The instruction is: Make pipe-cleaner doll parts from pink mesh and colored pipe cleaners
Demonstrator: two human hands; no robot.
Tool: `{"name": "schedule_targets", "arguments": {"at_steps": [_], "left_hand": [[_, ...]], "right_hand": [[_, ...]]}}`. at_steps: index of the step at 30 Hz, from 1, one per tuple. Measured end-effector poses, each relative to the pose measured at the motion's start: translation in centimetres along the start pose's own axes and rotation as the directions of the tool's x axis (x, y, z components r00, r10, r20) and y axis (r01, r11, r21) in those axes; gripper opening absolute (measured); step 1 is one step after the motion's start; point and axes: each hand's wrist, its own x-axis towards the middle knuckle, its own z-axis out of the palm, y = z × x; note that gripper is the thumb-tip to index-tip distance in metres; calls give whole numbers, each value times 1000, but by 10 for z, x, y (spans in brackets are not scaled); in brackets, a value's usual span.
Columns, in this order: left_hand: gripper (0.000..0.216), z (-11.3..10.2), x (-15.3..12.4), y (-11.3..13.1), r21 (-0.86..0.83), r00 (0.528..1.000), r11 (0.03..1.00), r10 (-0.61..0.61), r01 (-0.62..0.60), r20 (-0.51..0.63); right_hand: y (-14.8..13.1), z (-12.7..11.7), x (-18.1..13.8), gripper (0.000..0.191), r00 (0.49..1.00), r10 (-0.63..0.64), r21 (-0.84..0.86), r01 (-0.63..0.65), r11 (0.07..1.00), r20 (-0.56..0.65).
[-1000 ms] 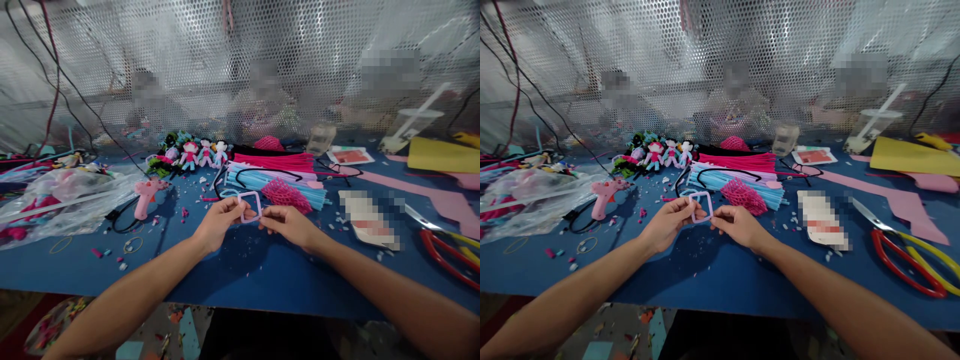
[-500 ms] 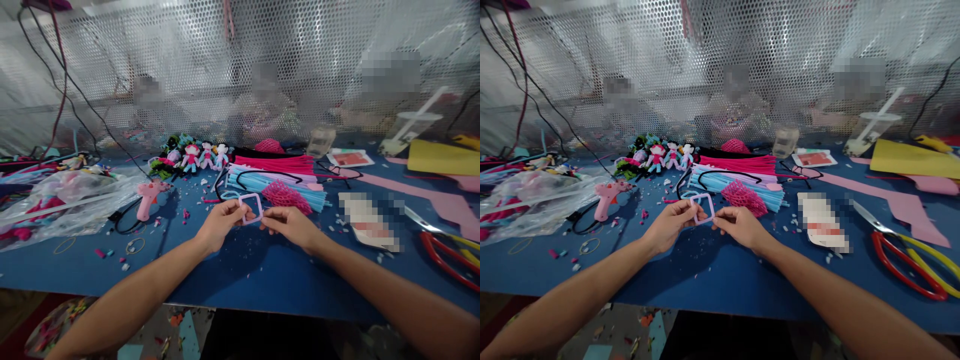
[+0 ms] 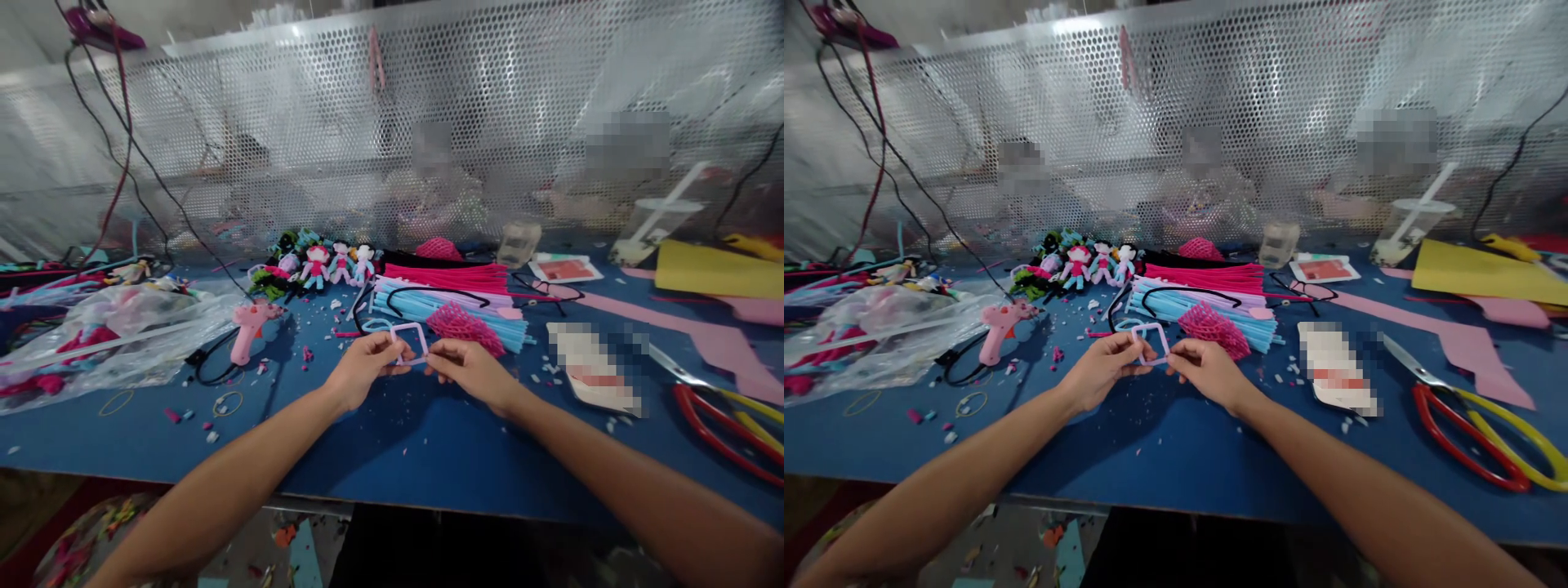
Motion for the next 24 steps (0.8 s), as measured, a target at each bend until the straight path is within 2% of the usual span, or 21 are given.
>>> {"name": "schedule_targets", "arguments": {"at_steps": [3,7,13,17,21,24], "left_hand": [[20,-2,2,-1,32,1000,999,9,-9,10],[20,-1,2,0,65,1000,998,-9,9,8],[25,2,0,-1,107,999,994,-20,23,-32],[26,0,0,-2,142,998,990,19,-10,-62],[24,0,1,-2,173,994,984,61,-44,-91],[23,1,0,0,197,993,980,61,-39,-105]], "right_hand": [[1,-1,0,25,1000,-3,30,4,1000,-9],[3,-2,2,33,995,35,121,-24,992,-93],[3,-8,3,25,963,-47,37,59,998,-265],[6,-10,5,27,964,-47,45,61,997,-260],[8,-10,6,27,969,-32,139,68,988,-244],[7,-10,4,36,969,-23,197,74,978,-246]]}}
